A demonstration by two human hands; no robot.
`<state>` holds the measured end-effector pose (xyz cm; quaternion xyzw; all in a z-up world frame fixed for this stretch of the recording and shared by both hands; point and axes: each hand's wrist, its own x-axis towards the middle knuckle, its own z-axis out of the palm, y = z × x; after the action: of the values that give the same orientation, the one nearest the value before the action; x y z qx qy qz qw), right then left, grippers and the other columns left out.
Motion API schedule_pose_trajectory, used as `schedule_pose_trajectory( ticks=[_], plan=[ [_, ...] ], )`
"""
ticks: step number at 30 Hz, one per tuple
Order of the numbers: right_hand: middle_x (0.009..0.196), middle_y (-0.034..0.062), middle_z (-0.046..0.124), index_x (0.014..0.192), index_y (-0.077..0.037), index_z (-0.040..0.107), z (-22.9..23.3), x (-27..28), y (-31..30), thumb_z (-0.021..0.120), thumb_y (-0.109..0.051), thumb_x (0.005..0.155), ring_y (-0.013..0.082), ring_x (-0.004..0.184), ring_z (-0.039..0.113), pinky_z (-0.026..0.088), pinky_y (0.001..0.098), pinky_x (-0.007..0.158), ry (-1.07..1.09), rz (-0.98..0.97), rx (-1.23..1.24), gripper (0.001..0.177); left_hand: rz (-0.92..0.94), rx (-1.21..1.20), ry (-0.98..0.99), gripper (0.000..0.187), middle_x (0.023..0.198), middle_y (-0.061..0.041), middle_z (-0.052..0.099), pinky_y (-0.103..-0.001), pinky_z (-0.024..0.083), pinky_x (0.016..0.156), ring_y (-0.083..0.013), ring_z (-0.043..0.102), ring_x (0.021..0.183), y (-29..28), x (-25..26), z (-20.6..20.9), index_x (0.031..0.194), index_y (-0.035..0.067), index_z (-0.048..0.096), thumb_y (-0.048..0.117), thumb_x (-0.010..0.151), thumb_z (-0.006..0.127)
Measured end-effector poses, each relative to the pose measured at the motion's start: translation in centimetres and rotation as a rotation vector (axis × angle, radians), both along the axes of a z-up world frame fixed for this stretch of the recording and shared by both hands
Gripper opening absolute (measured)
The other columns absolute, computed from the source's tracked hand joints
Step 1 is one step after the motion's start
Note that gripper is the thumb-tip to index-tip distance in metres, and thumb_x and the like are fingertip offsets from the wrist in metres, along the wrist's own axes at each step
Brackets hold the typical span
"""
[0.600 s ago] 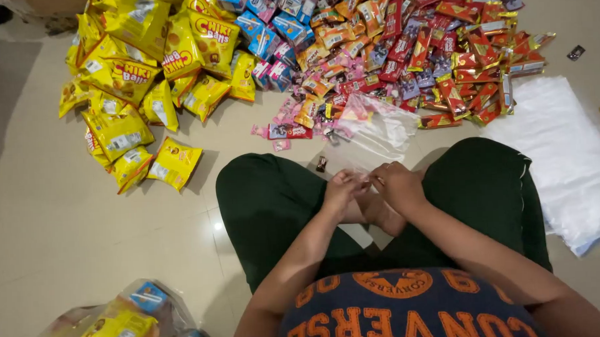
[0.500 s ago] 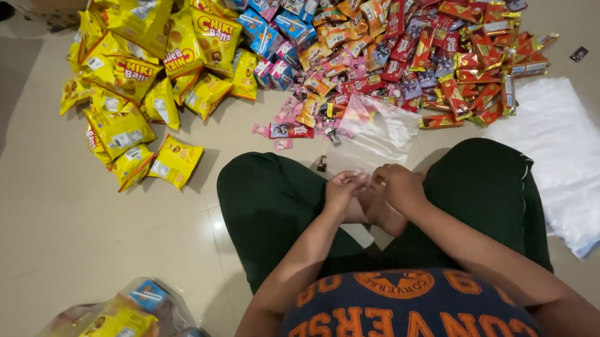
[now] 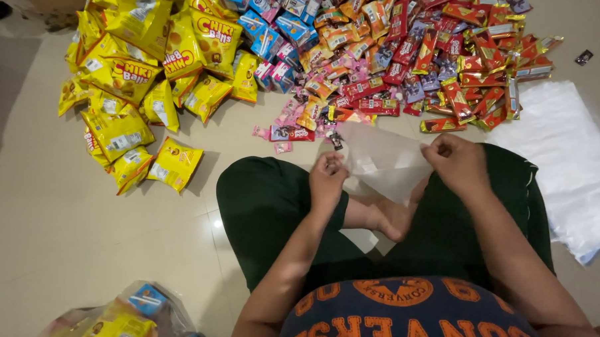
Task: Packing various snack packets from a large pile on the floor into a clear plastic bag.
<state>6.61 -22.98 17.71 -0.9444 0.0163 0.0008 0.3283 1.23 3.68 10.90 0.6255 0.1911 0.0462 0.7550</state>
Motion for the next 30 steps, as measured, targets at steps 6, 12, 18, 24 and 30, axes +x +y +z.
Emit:
schedule_pose_trajectory(
  ticks=[6,12,18,24,30],
  plan=[
    [0.114,0.0109,0.068,0.083,-0.009,0.062,4.5,-1.2,3.8,0.077,-0.008,0.085,0.0376,0.09,0.071,0.056,0.0447,0.073,-0.293,0.21,0.014,0.015,0.004,0.191,-0.217,0.021,0.092,-0.009,0.06,-0.031,0.055,0.073,-0.0173,0.063,0.074,0.8,0.3,3.2,0.084,0.007,0.058,-0.003,0.077,0.075],
    [0.159,0.0204,0.047,0.113,-0.021,0.08,5.5,-1.5,6.4,0.057,0.014,0.083,0.0447,0.115,0.068,0.06,0.054,0.088,-0.047,0.61,-0.295,0.051,-0.135,0.143,-0.296,0.022,0.131,-0.012,0.06,-0.038,0.059,0.087,-0.0138,0.064,0.087,2.6,0.5,1.8,0.087,0.008,0.076,-0.006,0.092,0.061],
    [0.165,0.0083,0.036,0.15,-0.02,0.05,7.4,1.0,8.4,0.048,-0.001,0.095,0.0303,0.127,0.061,0.056,0.0441,0.095,0.466,0.403,-0.475,0.059,-0.501,0.326,-0.371,0.079,0.17,-0.015,0.035,-0.038,0.03,0.126,-0.0326,0.033,0.159,5.0,2.8,1.2,0.129,0.027,0.071,-0.021,0.075,0.04],
    [0.175,-0.0007,0.022,0.157,-0.016,0.04,6.8,4.0,11.0,0.05,-0.007,0.091,0.0284,0.141,0.05,0.052,0.0455,0.101,0.568,0.325,-0.494,0.067,-0.557,0.383,-0.393,0.041,0.159,-0.006,0.05,-0.044,0.024,0.128,-0.0266,0.027,0.16,10.1,5.5,0.6,0.147,0.018,0.055,0.028,0.107,0.055],
    [0.167,0.0008,0.037,0.156,-0.02,0.044,3.8,6.8,12.6,0.042,-0.016,0.099,0.0253,0.148,0.043,0.038,0.0461,0.119,0.565,0.237,-0.467,0.057,0.394,0.872,0.12,0.103,0.162,-0.018,0.033,-0.041,0.025,0.124,-0.0324,0.032,0.151,35.7,21.5,-3.2,0.159,0.003,0.026,0.017,0.081,0.092]
  ],
)
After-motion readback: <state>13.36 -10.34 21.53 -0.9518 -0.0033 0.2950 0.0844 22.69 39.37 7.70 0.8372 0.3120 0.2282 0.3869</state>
